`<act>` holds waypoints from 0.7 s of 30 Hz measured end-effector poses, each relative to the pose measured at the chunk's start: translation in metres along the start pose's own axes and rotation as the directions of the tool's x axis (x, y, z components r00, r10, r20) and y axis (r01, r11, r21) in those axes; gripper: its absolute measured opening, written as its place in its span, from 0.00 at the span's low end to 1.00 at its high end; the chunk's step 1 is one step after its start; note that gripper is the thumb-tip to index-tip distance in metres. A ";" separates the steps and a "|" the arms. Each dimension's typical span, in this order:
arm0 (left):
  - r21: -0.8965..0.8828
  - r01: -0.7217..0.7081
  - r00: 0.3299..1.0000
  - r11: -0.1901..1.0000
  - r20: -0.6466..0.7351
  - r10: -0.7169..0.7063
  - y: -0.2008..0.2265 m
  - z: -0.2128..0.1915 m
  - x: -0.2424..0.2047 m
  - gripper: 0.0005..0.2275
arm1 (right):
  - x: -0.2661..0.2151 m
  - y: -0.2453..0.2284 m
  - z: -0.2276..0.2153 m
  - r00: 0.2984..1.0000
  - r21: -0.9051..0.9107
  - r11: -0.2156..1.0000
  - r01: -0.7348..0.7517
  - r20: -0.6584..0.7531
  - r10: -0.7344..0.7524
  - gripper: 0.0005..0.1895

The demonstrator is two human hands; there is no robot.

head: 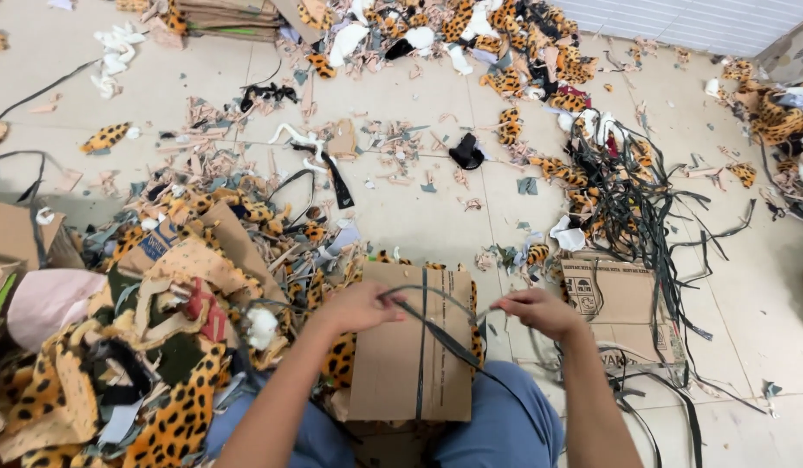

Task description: The person organizes leopard-print fabric scraps on the floor, places cardboard sheets on top, and ties a black plastic strap around the bundle to secure it.

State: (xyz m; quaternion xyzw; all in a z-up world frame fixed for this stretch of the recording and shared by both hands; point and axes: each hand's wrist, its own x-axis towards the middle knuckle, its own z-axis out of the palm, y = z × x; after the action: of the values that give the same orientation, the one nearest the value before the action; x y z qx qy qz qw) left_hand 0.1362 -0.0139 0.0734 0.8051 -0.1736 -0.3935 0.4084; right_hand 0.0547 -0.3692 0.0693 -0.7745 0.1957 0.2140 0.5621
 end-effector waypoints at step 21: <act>-0.233 0.216 0.880 0.948 -0.374 -0.292 -0.224 0.008 0.211 0.14 | 0.203 0.144 0.056 0.967 0.292 0.954 -0.067 -0.217 0.134 0.19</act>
State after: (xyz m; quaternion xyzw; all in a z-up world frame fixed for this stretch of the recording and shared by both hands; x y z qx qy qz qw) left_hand 0.2535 -0.0089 -0.2115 0.8434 0.0592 -0.2834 0.4527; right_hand 0.1393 -0.3704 -0.1715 -0.6954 0.3284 0.1194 0.6279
